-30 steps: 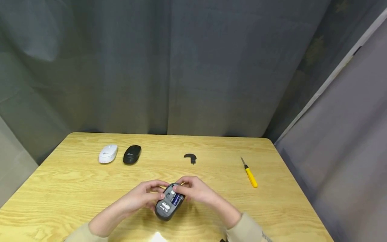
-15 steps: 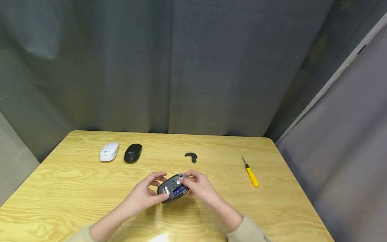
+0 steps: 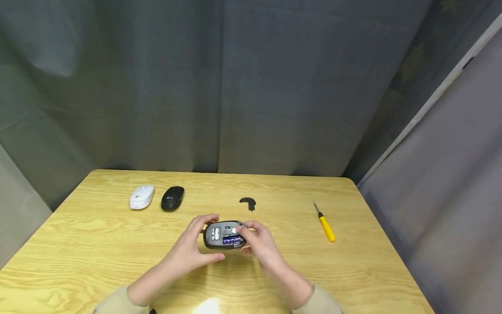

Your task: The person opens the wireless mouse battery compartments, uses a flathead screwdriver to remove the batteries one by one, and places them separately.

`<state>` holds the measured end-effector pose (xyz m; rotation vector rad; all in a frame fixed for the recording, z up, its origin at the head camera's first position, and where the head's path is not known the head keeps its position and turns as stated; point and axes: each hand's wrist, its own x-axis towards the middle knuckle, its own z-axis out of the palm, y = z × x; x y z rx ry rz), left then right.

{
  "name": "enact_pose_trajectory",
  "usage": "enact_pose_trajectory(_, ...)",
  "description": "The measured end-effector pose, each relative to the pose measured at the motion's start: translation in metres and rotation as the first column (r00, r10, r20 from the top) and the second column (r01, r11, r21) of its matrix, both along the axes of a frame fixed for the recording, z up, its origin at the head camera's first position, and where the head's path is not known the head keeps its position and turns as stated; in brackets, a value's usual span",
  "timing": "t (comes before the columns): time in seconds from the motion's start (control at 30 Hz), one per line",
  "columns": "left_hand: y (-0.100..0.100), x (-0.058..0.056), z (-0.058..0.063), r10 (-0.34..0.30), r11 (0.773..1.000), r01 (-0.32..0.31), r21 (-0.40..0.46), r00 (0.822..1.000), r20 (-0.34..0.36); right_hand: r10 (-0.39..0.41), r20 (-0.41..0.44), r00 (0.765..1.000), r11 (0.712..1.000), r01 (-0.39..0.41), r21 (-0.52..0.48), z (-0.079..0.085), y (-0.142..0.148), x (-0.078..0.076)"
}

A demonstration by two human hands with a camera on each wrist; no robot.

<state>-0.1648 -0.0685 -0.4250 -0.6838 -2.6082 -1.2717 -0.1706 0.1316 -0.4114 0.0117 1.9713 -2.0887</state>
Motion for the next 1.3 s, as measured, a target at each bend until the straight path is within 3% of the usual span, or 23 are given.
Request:
enact_pose_trajectory(0.2, 0.0, -0.006, 0.0, -0.071, 0.997, 0.071, 0.029, 0.997, 0.01, 0.018, 0.024, 1.0, 0.999, -0.017, -0.04, 0.002, -0.004, 0.007)
enact_pose_trajectory(0.6, 0.0, -0.007, 0.001, -0.077, 0.995, 0.079, 0.057, 0.996, -0.038, 0.091, -0.001, 0.996, 0.995, -0.091, -0.026, -0.001, -0.001, 0.006)
enact_pose_trajectory(0.93, -0.003, -0.005, 0.003, -0.078, 0.993, 0.085, 0.087, 0.994, -0.073, 0.1, -0.131, 0.986, 0.984, -0.079, 0.157, 0.007, 0.011, 0.004)
enact_pose_trajectory(1.1, -0.006, -0.004, 0.003, -0.048, 0.994, 0.055, 0.096, 0.996, -0.073, 0.168, -0.238, 0.956, 0.962, -0.106, 0.253, 0.015, 0.021, 0.002)
enact_pose_trajectory(1.3, -0.009, -0.002, 0.004, -0.023, 0.995, 0.024, 0.096, 1.0, -0.018, 0.224, -0.405, 0.886, 0.923, -0.059, 0.381, 0.025, 0.035, -0.003)
